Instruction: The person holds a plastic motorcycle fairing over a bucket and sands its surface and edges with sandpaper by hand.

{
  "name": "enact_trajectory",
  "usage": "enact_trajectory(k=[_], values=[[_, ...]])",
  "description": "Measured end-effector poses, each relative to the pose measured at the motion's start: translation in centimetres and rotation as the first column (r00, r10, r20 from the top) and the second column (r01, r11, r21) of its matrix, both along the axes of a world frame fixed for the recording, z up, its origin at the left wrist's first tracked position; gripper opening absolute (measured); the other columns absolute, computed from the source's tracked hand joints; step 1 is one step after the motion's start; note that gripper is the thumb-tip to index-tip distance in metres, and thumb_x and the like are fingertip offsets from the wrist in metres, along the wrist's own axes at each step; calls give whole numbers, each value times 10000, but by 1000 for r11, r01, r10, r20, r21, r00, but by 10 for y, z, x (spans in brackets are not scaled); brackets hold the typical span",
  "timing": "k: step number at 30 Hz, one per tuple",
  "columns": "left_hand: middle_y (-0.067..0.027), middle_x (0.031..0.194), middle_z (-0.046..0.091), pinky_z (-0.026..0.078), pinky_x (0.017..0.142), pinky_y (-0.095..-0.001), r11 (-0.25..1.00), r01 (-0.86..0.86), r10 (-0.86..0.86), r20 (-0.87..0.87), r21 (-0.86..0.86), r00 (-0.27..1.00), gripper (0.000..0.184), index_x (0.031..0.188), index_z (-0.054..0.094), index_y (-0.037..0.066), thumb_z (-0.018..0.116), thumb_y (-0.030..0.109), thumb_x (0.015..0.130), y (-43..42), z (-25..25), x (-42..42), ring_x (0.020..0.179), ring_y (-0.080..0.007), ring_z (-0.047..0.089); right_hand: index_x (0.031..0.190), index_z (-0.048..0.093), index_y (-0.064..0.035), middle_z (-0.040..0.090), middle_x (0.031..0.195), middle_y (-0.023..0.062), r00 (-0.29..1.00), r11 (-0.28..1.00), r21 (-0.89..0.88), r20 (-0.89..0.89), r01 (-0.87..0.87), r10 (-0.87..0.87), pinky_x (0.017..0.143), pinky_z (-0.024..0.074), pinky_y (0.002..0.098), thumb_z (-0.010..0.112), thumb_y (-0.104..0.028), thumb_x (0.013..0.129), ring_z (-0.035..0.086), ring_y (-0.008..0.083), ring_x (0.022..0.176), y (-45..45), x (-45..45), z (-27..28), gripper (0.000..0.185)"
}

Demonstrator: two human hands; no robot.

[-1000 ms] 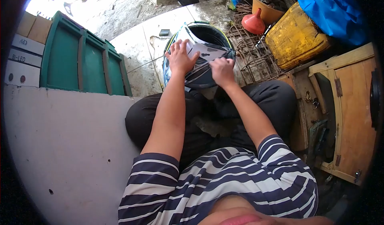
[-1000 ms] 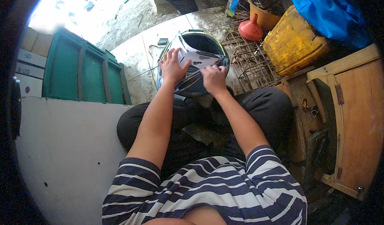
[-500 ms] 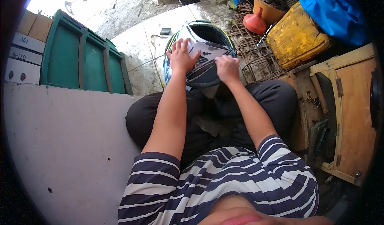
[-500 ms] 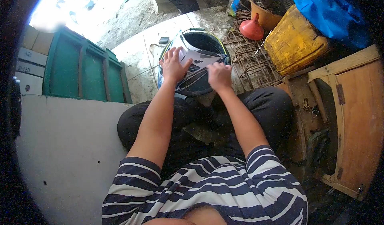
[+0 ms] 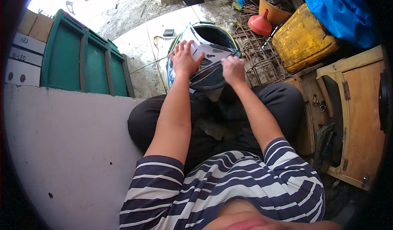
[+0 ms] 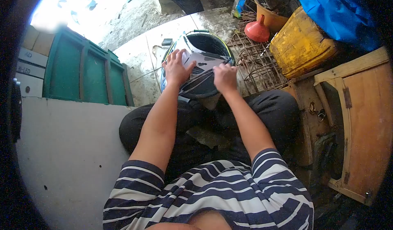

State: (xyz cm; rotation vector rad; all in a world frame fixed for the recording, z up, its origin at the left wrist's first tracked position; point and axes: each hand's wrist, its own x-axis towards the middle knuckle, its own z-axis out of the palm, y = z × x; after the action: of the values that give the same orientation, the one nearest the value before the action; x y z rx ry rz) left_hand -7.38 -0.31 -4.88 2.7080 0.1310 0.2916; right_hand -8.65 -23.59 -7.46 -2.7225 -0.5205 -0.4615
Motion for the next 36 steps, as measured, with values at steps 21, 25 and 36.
enact_trajectory(k=[21, 25, 36], values=[[-122, 1581, 519, 312, 1195, -616, 1000, -2, 2, -9, -9, 1000, 749, 1509, 572, 210, 734, 617, 901, -1, 4, -2, 1508, -340, 438, 950, 769, -129, 689, 921, 85, 999, 1000, -10, 24, 29, -29, 867, 461, 513, 583, -180, 979, 668, 314, 973, 2, -2, 5, 195], [-127, 1581, 516, 311, 1192, -620, 1000, -6, 6, 9, 5, 1000, 748, 1506, 572, 211, 738, 615, 899, -2, -1, 0, 1507, -337, 439, 989, 781, -131, 695, 928, 80, 992, 991, 57, 57, -117, 114, 864, 469, 486, 581, -183, 991, 670, 322, 975, 16, -13, 5, 207], [-124, 1565, 521, 309, 1185, -620, 1000, -5, 5, 4, 15, 1000, 749, 1508, 564, 206, 730, 617, 904, -2, -2, 0, 1496, -335, 444, 1005, 799, -125, 719, 969, 80, 997, 996, 52, -18, -72, 73, 881, 481, 491, 609, -158, 986, 677, 327, 995, 17, -10, 3, 193]])
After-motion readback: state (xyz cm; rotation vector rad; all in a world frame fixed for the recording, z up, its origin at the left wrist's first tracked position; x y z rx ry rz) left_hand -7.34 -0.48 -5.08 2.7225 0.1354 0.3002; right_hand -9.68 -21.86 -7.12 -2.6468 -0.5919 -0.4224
